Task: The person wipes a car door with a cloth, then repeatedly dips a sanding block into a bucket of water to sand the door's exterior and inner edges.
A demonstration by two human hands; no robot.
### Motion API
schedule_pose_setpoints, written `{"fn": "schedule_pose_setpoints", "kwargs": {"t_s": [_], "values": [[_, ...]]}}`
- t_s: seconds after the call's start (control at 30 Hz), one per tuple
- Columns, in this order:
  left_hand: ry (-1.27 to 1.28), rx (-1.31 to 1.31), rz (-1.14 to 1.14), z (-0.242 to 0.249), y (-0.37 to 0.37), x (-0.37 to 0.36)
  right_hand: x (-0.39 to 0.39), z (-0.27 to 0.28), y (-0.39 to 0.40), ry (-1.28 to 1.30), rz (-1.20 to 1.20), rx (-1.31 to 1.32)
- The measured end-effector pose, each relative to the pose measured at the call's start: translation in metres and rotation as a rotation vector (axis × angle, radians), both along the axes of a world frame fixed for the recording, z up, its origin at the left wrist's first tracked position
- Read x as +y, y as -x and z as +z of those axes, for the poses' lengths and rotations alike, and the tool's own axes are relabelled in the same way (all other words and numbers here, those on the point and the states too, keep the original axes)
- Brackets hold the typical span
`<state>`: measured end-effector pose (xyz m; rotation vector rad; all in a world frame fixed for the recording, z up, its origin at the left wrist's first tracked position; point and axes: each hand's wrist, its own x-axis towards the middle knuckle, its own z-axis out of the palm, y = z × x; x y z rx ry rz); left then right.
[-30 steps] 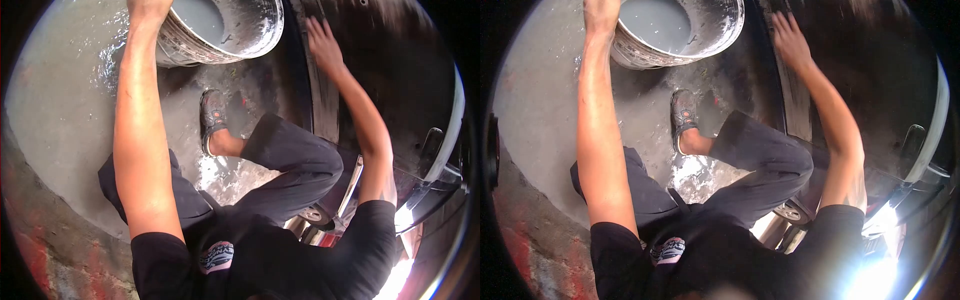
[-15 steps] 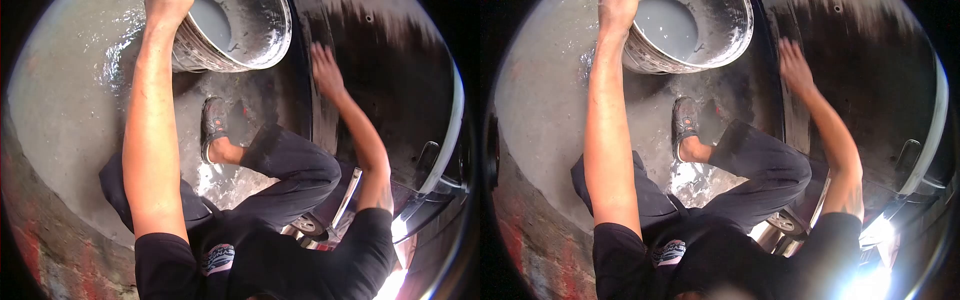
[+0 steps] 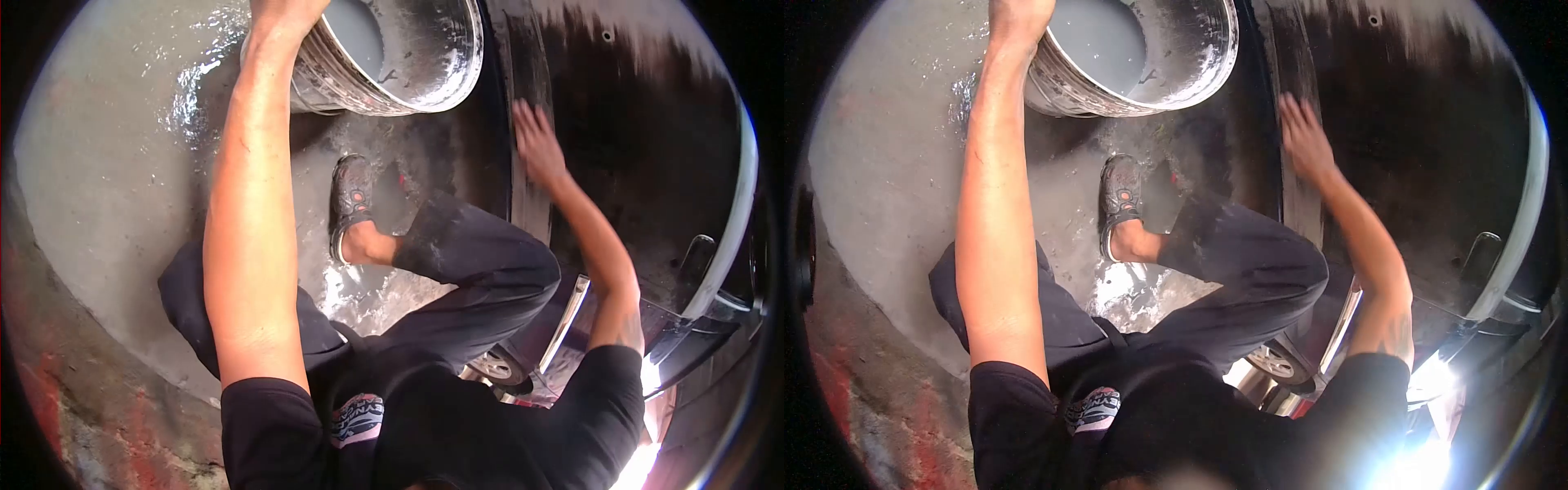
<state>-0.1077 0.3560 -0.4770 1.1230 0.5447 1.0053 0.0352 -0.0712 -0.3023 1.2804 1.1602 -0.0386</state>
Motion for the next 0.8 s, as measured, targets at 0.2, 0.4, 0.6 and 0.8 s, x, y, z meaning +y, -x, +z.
{"fn": "schedule_pose_setpoints", "kwargs": {"t_s": [0.2,0.4,0.6,0.8], "values": [[-0.060,0.118,0.035,0.008,0.008,-0.006,0.085,0.009,-0.045,0.030,0.182,-0.065],[-0.059,0.047,-0.041,0.003,0.004,0.001,0.073,0.004,-0.024,-0.162,0.142,-0.112],[-0.175,0.014,0.064,-0.003,-0.002,-0.001,0.009,0.041,-0.002,-0.118,-0.024,0.089],[-0.073,-0.010,-0.054,-0.005,0.004,0.001,0.118,0.004,-0.071,-0.444,0.254,-0.109]]}}
